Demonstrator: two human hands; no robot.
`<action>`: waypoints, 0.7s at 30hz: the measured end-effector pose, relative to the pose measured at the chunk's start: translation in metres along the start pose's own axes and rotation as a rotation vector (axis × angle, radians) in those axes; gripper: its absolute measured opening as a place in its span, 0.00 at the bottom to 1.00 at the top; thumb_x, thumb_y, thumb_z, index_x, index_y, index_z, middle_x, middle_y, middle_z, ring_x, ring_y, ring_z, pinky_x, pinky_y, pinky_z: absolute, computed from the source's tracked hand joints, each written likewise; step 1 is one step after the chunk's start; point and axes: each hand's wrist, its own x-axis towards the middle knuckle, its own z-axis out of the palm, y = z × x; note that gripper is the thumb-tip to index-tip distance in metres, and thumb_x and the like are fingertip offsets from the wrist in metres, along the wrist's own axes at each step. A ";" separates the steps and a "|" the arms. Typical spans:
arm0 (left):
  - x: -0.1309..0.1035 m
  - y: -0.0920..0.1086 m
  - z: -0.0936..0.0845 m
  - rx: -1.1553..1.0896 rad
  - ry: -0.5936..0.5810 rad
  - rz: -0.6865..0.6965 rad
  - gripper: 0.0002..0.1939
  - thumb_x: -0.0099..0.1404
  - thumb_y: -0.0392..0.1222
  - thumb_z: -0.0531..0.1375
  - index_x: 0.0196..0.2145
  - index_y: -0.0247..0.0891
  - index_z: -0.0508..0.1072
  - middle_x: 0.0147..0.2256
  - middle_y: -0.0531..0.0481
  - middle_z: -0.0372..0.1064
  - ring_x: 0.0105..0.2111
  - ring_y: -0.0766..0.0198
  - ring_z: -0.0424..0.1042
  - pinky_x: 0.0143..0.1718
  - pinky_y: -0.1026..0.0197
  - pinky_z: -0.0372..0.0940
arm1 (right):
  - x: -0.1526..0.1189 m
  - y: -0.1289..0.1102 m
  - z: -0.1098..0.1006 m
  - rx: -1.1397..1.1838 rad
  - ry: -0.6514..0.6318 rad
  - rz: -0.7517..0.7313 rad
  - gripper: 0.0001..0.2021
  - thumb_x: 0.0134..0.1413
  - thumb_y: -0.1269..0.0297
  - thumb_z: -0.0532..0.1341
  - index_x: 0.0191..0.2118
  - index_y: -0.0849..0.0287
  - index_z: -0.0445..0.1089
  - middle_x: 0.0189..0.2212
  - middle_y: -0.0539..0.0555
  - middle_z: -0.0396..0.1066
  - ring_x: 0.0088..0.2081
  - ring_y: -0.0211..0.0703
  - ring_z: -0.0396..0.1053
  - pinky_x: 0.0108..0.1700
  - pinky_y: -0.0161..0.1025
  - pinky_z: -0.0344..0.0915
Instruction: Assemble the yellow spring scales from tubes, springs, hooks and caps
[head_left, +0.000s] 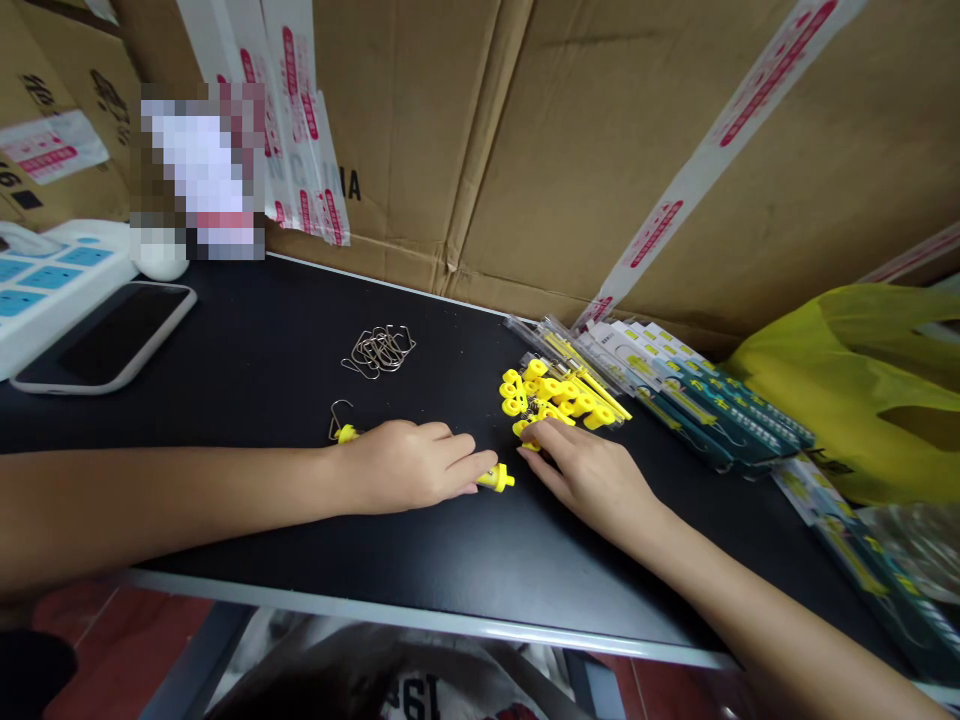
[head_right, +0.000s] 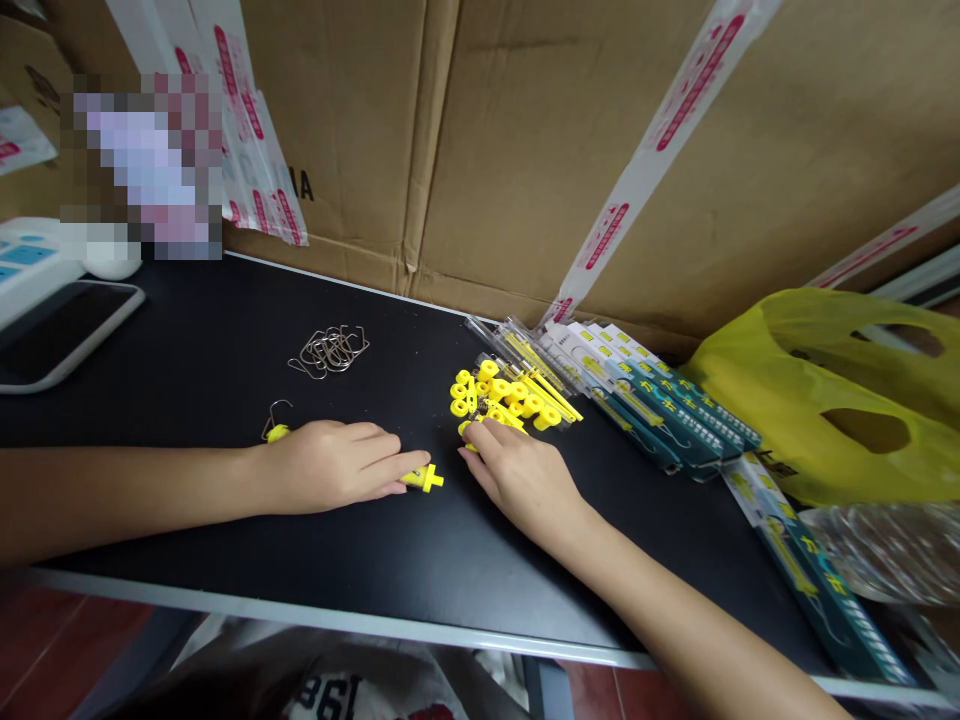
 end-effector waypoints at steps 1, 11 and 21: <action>0.000 0.000 0.000 0.002 0.002 -0.002 0.13 0.70 0.45 0.50 0.45 0.38 0.68 0.27 0.54 0.66 0.27 0.69 0.66 0.22 0.65 0.54 | 0.000 0.000 0.000 -0.010 -0.001 0.006 0.05 0.62 0.64 0.52 0.38 0.58 0.63 0.34 0.54 0.72 0.33 0.43 0.72 0.27 0.34 0.60; 0.000 0.000 0.000 0.009 -0.005 0.003 0.12 0.69 0.44 0.51 0.45 0.38 0.68 0.27 0.55 0.66 0.26 0.69 0.66 0.22 0.64 0.54 | 0.002 0.002 -0.002 -0.095 -0.026 0.064 0.07 0.61 0.63 0.53 0.38 0.58 0.65 0.34 0.52 0.72 0.33 0.42 0.72 0.25 0.34 0.57; 0.001 0.000 -0.001 0.001 -0.011 0.002 0.12 0.68 0.44 0.52 0.45 0.38 0.68 0.27 0.55 0.66 0.26 0.68 0.66 0.21 0.64 0.54 | 0.003 0.003 -0.003 -0.141 -0.036 0.113 0.06 0.61 0.62 0.53 0.36 0.57 0.64 0.32 0.51 0.73 0.32 0.42 0.72 0.25 0.34 0.54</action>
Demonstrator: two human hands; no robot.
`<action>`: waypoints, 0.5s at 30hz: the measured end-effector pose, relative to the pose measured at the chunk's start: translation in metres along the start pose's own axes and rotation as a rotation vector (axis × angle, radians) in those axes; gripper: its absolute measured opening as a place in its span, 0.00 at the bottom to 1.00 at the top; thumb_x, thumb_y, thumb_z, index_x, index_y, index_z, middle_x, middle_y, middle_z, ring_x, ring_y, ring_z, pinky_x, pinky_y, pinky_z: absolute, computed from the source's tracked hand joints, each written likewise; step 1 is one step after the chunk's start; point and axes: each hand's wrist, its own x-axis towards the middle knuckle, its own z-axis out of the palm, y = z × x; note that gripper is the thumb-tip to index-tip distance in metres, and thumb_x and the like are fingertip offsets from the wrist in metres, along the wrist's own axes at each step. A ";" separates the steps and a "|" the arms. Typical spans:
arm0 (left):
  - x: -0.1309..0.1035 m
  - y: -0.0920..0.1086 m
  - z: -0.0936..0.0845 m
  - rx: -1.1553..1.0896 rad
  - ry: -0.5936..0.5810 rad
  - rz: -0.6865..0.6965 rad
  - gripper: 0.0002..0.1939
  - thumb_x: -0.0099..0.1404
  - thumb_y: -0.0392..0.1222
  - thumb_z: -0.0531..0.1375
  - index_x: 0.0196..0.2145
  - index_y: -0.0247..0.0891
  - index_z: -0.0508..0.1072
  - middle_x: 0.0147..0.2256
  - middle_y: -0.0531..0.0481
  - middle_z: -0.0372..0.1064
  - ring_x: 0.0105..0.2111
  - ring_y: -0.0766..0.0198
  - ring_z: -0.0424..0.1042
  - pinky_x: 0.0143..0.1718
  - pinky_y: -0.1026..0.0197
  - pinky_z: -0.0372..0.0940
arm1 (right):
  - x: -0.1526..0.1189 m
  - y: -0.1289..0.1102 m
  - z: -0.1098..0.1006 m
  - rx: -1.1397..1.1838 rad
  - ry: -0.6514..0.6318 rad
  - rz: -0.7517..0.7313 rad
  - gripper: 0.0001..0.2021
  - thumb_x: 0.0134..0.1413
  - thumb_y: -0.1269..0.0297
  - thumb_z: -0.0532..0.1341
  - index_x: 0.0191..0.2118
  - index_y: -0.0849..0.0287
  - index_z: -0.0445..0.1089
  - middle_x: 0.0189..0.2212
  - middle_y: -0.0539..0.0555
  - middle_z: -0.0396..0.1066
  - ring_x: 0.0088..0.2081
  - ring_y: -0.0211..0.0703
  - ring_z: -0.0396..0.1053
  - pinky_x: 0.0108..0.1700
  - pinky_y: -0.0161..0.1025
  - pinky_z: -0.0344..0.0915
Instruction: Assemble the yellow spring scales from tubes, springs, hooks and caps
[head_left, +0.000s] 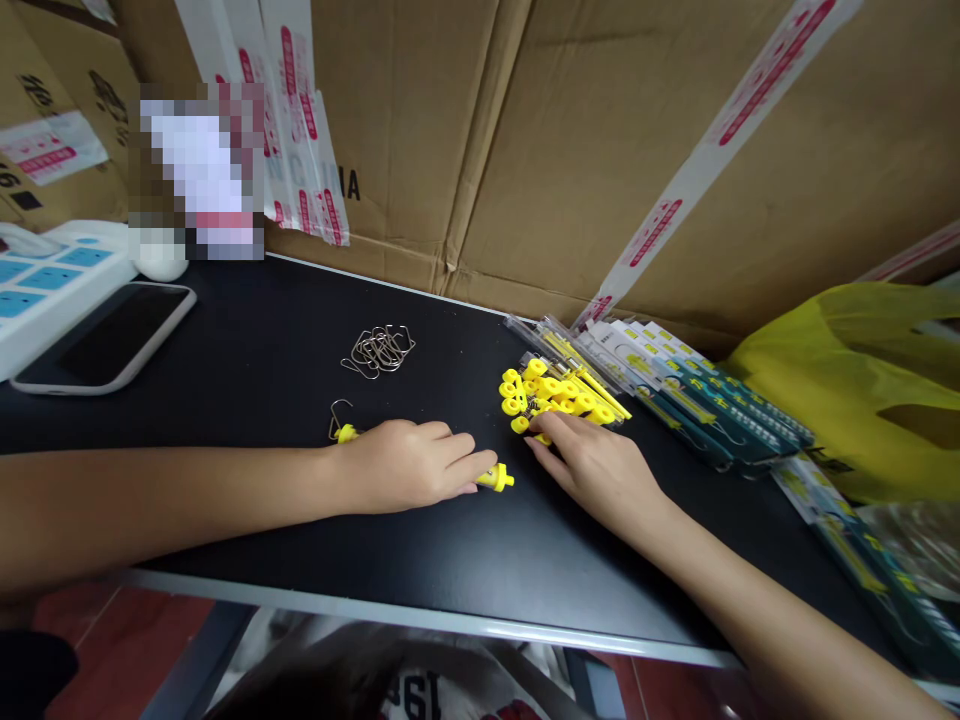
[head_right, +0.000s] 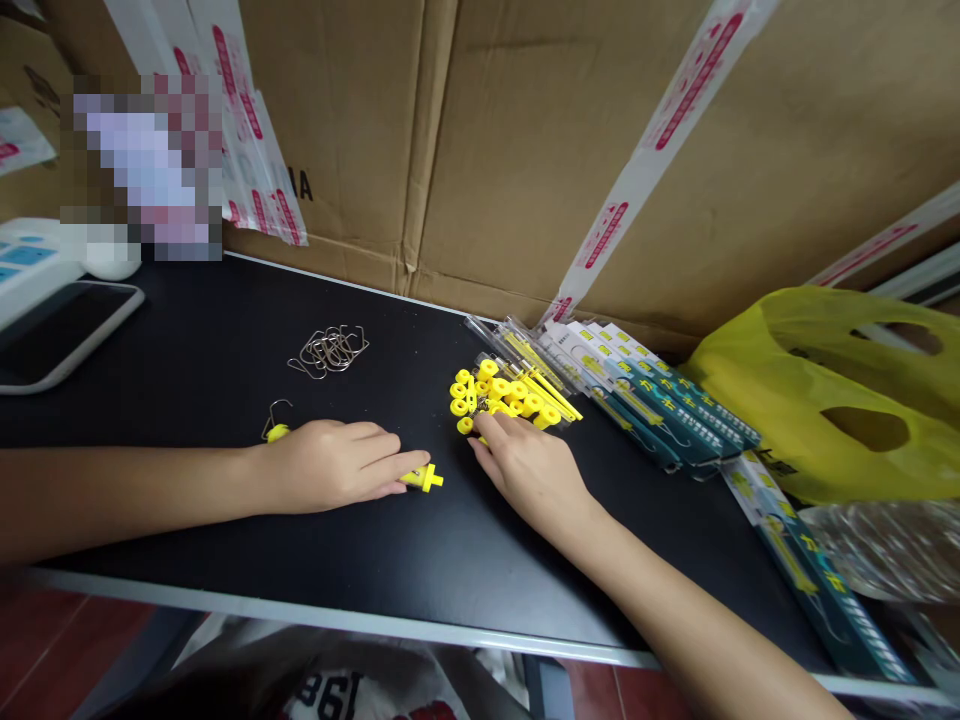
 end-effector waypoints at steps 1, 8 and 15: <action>0.000 0.000 0.000 0.001 -0.001 0.000 0.12 0.68 0.44 0.52 0.45 0.38 0.68 0.27 0.55 0.66 0.26 0.68 0.66 0.21 0.64 0.54 | 0.000 0.001 0.000 -0.004 0.003 0.002 0.06 0.61 0.62 0.53 0.36 0.58 0.64 0.32 0.51 0.73 0.32 0.42 0.72 0.24 0.34 0.54; 0.000 0.000 0.000 0.002 -0.002 -0.006 0.11 0.68 0.44 0.53 0.45 0.38 0.68 0.27 0.56 0.66 0.26 0.68 0.66 0.21 0.63 0.53 | 0.003 0.006 0.003 -0.028 0.025 0.016 0.08 0.60 0.59 0.54 0.35 0.58 0.61 0.30 0.53 0.73 0.29 0.43 0.71 0.23 0.34 0.51; -0.001 0.000 0.001 -0.001 0.004 -0.008 0.11 0.68 0.44 0.53 0.45 0.38 0.68 0.27 0.56 0.65 0.26 0.69 0.66 0.21 0.63 0.53 | 0.003 0.010 0.007 -0.071 0.051 0.014 0.11 0.62 0.57 0.52 0.34 0.59 0.62 0.26 0.53 0.73 0.27 0.42 0.70 0.21 0.34 0.46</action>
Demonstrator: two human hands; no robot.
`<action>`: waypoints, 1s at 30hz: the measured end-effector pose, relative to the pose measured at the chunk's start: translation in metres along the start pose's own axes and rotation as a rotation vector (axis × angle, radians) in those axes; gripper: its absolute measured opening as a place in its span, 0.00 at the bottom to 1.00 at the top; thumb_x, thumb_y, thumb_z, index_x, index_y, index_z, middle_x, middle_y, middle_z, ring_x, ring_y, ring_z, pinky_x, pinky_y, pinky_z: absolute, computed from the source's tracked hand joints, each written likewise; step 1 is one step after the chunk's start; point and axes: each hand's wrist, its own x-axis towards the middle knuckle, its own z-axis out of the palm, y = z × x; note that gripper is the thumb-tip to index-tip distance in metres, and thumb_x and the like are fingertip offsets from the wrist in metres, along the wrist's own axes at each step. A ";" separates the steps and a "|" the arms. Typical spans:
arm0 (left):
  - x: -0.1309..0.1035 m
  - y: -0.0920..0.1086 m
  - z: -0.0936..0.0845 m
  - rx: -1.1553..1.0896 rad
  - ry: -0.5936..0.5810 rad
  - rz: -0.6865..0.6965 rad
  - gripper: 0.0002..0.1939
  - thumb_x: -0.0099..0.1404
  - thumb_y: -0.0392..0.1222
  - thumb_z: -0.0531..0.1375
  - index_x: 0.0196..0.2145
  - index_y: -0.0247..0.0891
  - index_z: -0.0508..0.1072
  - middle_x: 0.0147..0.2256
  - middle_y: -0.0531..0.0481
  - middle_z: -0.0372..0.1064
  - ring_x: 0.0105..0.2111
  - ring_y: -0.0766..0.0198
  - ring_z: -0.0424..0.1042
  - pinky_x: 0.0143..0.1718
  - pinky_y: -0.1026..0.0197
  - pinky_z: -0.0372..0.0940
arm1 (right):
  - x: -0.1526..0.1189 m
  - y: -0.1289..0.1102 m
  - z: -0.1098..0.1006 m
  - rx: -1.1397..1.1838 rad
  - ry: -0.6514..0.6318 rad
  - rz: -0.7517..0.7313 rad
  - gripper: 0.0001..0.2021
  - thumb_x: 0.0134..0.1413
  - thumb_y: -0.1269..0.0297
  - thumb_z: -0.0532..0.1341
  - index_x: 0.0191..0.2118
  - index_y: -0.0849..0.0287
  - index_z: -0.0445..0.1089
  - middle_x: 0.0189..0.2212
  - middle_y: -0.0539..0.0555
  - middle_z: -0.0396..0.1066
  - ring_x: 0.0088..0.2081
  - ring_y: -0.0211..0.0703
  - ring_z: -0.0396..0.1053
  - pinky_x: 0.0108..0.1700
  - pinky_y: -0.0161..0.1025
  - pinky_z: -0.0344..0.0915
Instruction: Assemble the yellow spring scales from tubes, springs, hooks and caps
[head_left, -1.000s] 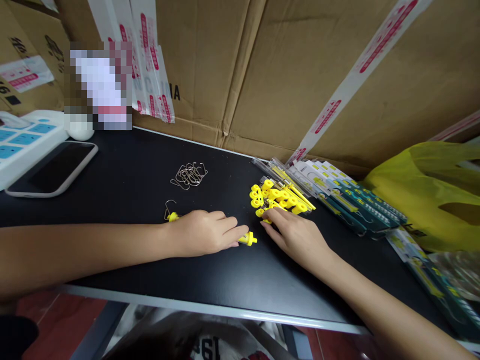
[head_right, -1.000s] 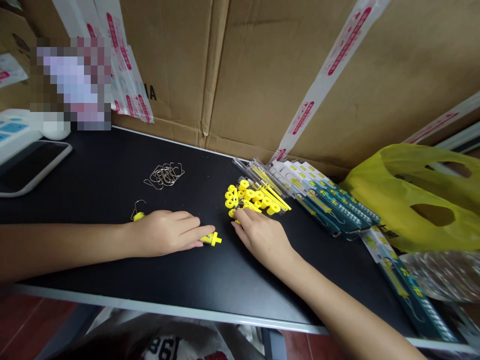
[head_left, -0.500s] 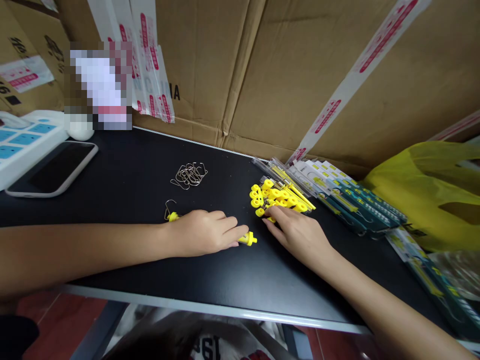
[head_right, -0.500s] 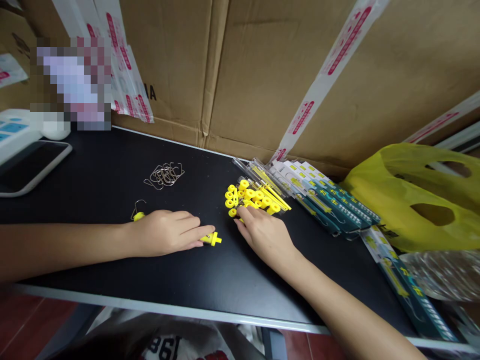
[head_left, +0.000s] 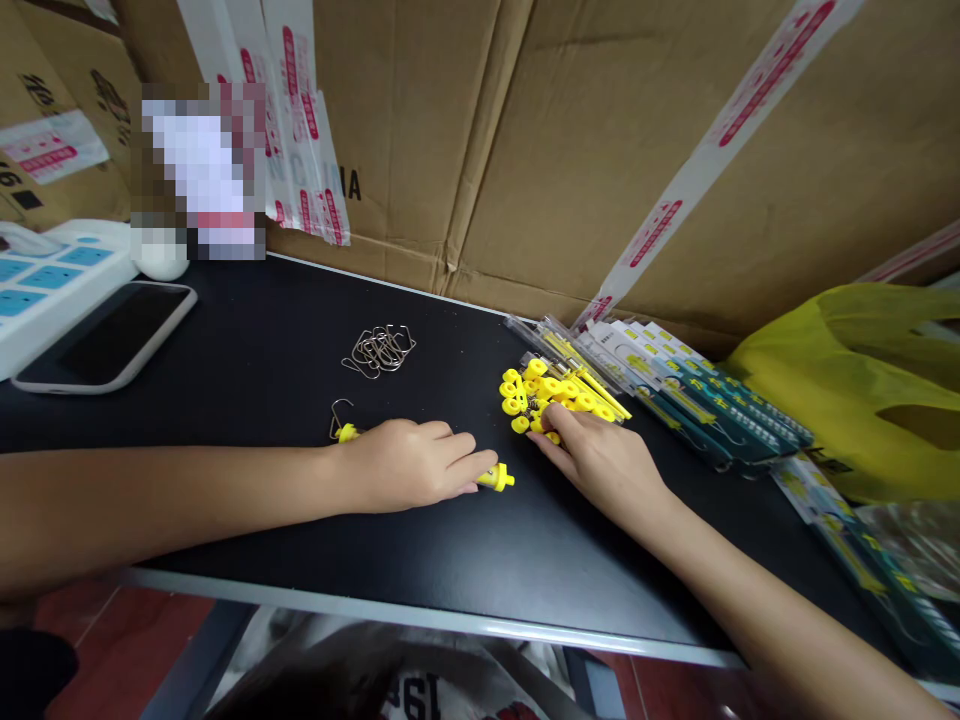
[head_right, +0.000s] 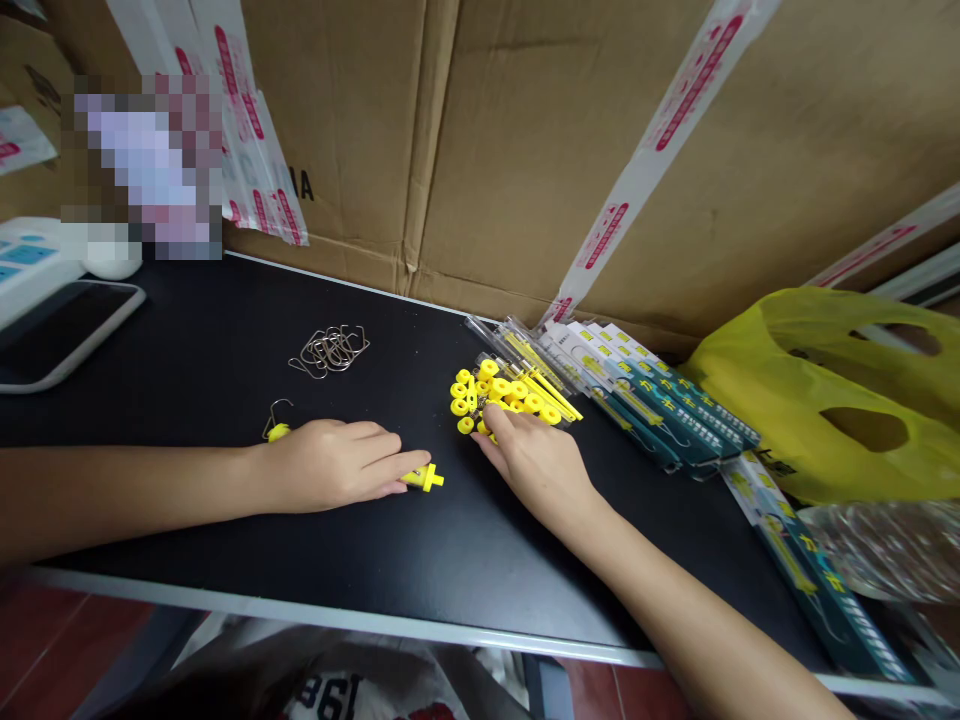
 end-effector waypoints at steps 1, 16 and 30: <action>0.000 0.000 0.000 -0.001 -0.001 0.001 0.11 0.68 0.44 0.53 0.45 0.38 0.68 0.27 0.56 0.65 0.26 0.69 0.66 0.21 0.63 0.53 | 0.000 0.000 0.000 -0.003 0.003 0.002 0.11 0.62 0.57 0.51 0.34 0.59 0.63 0.26 0.53 0.72 0.26 0.42 0.70 0.21 0.34 0.46; 0.000 0.000 0.001 0.008 -0.005 0.006 0.13 0.70 0.44 0.50 0.47 0.38 0.67 0.28 0.55 0.66 0.28 0.69 0.67 0.22 0.64 0.55 | -0.013 -0.031 -0.022 0.633 -0.089 -0.186 0.14 0.62 0.55 0.51 0.45 0.59 0.62 0.24 0.49 0.66 0.24 0.37 0.64 0.27 0.31 0.56; 0.001 -0.004 -0.002 -0.071 -0.079 -0.048 0.20 0.69 0.52 0.49 0.51 0.37 0.64 0.35 0.50 0.68 0.34 0.65 0.68 0.28 0.64 0.58 | -0.016 -0.033 -0.011 0.701 0.075 -0.218 0.09 0.58 0.60 0.56 0.40 0.59 0.62 0.22 0.47 0.62 0.22 0.33 0.61 0.25 0.30 0.56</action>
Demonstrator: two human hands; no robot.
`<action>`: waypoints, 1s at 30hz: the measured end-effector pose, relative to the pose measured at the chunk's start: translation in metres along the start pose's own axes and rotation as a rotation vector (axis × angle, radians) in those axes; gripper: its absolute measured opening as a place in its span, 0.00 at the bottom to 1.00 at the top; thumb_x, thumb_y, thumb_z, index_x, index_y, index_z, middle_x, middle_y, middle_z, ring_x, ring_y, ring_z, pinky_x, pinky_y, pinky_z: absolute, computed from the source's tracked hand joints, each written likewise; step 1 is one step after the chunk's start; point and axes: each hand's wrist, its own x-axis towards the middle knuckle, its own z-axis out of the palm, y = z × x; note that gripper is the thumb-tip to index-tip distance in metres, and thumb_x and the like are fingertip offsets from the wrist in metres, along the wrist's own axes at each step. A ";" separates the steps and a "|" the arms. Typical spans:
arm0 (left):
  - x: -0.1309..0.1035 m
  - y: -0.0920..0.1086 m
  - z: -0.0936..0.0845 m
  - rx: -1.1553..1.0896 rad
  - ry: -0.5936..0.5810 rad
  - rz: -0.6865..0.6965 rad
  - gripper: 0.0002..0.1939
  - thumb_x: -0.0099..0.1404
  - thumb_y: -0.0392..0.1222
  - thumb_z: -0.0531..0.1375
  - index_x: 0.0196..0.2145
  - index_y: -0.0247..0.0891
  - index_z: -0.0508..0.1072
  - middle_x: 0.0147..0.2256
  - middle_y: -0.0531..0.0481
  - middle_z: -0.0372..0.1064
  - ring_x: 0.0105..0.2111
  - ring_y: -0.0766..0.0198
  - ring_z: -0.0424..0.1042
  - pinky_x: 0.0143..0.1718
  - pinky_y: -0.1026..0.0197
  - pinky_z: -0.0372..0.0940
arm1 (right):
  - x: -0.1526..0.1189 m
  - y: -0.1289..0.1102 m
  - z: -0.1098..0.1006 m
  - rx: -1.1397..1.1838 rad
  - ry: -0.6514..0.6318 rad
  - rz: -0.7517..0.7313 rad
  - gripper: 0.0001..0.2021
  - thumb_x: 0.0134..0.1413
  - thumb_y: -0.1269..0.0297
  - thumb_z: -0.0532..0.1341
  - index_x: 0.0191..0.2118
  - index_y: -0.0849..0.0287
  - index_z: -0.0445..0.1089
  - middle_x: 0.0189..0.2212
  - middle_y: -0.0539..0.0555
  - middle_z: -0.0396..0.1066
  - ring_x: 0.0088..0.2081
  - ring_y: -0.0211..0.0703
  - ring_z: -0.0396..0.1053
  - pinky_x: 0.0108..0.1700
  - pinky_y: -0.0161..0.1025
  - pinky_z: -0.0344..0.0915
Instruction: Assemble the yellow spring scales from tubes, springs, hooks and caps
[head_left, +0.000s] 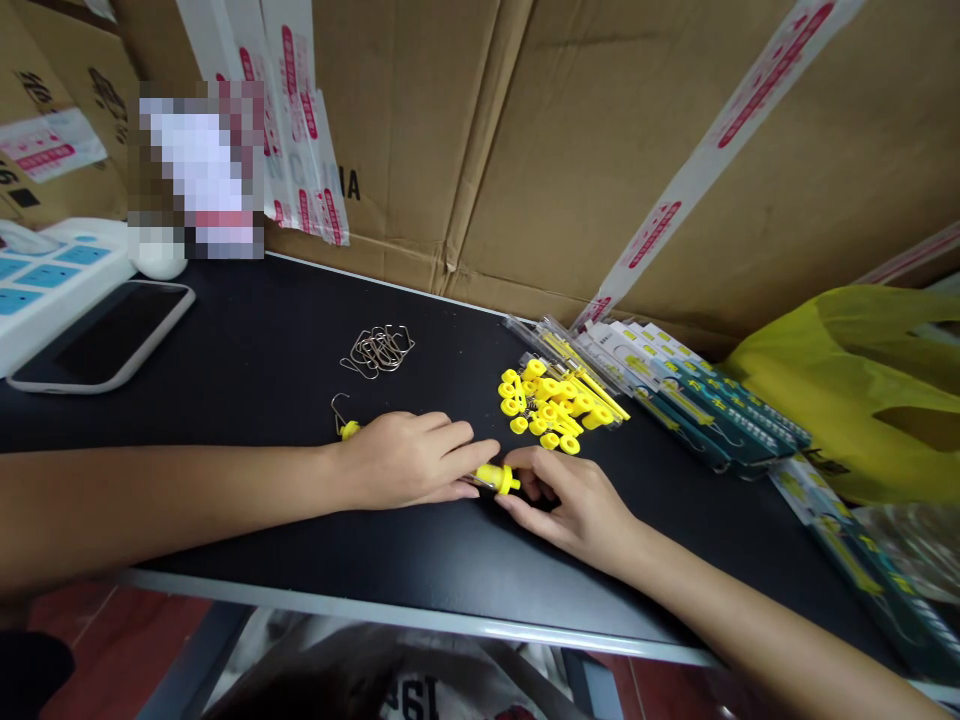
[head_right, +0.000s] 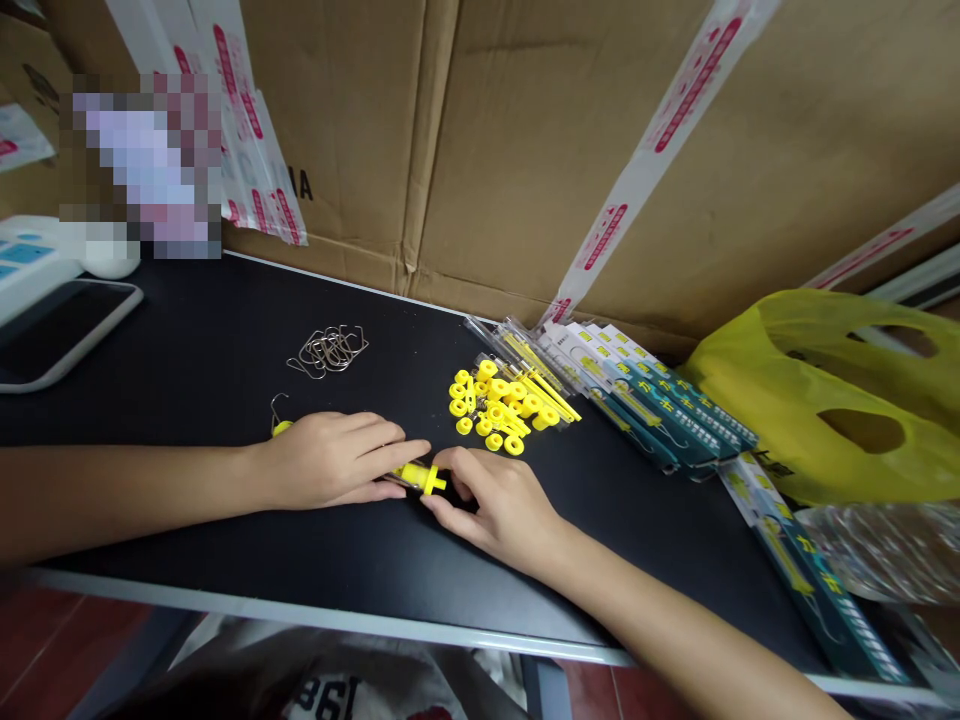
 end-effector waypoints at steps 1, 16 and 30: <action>0.000 0.000 -0.001 -0.002 -0.010 -0.016 0.22 0.69 0.54 0.48 0.53 0.36 0.63 0.35 0.49 0.68 0.33 0.65 0.67 0.28 0.64 0.58 | 0.000 0.001 0.000 -0.006 0.020 -0.009 0.09 0.57 0.60 0.57 0.40 0.59 0.62 0.22 0.47 0.63 0.22 0.33 0.61 0.25 0.30 0.57; -0.002 -0.001 -0.001 -0.002 0.106 0.095 0.05 0.68 0.38 0.50 0.40 0.41 0.63 0.36 0.52 0.64 0.31 0.66 0.64 0.23 0.67 0.55 | 0.001 -0.006 -0.003 0.162 -0.016 0.068 0.06 0.55 0.62 0.55 0.30 0.58 0.60 0.21 0.47 0.61 0.22 0.33 0.58 0.25 0.31 0.56; 0.000 0.004 0.001 0.062 0.123 0.011 0.14 0.71 0.44 0.46 0.49 0.36 0.62 0.33 0.51 0.68 0.27 0.68 0.67 0.24 0.66 0.60 | 0.001 -0.012 0.006 0.653 0.118 0.245 0.09 0.53 0.58 0.61 0.36 0.58 0.66 0.21 0.47 0.64 0.21 0.34 0.61 0.22 0.31 0.60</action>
